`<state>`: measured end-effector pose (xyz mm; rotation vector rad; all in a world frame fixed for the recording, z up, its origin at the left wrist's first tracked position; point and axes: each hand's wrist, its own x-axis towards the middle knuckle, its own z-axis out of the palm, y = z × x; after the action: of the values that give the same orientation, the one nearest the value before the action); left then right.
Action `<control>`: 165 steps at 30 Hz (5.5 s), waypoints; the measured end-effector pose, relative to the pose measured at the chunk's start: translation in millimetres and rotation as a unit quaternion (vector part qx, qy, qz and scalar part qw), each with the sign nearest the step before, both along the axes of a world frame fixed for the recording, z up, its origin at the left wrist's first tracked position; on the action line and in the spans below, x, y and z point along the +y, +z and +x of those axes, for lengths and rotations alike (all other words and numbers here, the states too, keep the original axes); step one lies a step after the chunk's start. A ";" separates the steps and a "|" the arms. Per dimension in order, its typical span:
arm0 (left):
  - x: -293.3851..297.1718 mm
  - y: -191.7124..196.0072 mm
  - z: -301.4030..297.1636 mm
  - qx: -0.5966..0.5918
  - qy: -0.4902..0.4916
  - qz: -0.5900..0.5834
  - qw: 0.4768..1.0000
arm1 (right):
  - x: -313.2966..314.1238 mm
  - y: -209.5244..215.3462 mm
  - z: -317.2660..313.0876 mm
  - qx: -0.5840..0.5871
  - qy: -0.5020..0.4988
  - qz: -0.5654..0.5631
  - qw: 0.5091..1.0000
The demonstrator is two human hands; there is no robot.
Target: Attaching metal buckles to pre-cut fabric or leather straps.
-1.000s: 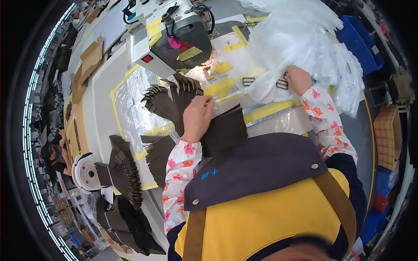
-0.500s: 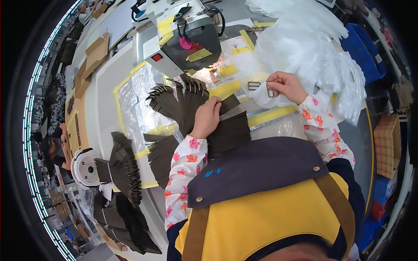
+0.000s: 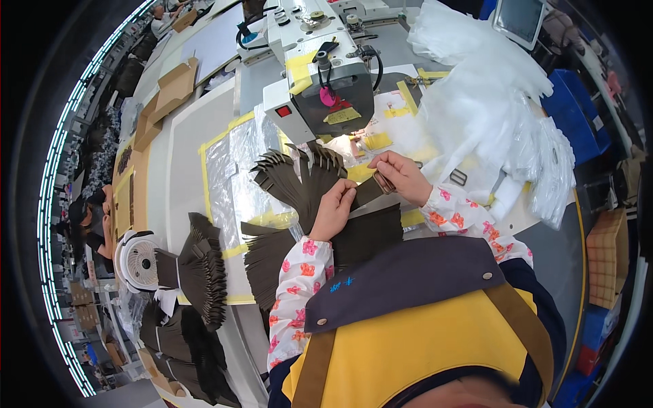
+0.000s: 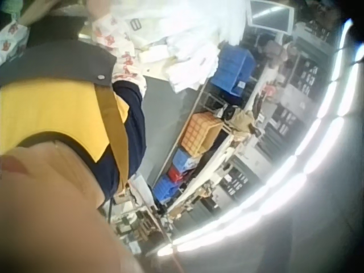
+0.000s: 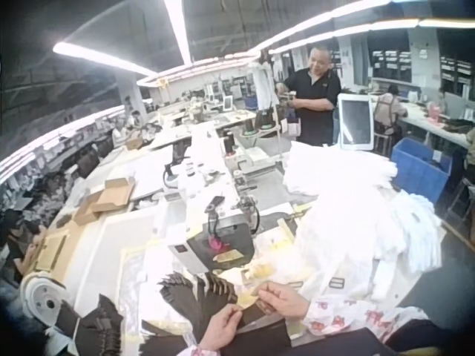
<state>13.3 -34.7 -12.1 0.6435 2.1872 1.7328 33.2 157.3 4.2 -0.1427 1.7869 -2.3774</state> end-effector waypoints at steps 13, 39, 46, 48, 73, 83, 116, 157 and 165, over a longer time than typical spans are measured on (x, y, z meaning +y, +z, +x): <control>-1.5 -6.8 5.7 -0.075 -0.016 0.081 0.994 | -30.3 -29.3 4.1 -0.057 -0.068 -0.059 0.994; -27.4 14.9 18.5 0.112 0.046 -0.128 0.984 | -45.6 -56.6 -7.6 -0.047 0.073 0.166 0.982; -32.6 12.8 14.2 0.169 0.045 -0.231 0.957 | -51.9 -38.5 -1.4 0.029 0.082 0.282 0.955; -29.8 16.9 16.0 0.162 0.047 -0.241 0.956 | -56.3 -41.0 2.3 0.138 0.035 0.336 0.931; -25.6 -21.6 -54.3 0.224 0.283 -0.295 0.885 | 160.5 -37.0 68.4 0.002 -0.161 0.625 0.764; 16.4 1.3 5.8 0.138 -0.089 -0.233 0.958 | 151.3 -41.8 63.6 0.064 -0.136 0.745 0.650; -3.8 11.9 3.7 0.042 -0.014 0.008 0.999 | 11.6 3.9 8.7 -0.141 0.137 0.001 0.980; -29.5 -1.3 7.1 0.032 0.018 -0.191 0.981 | -39.1 -45.6 4.9 -0.014 0.104 0.154 0.982; -10.3 5.5 3.0 -0.038 -0.073 -0.116 0.990 | -13.0 -25.6 7.4 -0.025 0.028 0.155 0.987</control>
<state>16.4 -45.0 -6.6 0.6494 2.1862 1.3812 40.6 144.3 -21.4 -0.0899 2.0700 -2.0145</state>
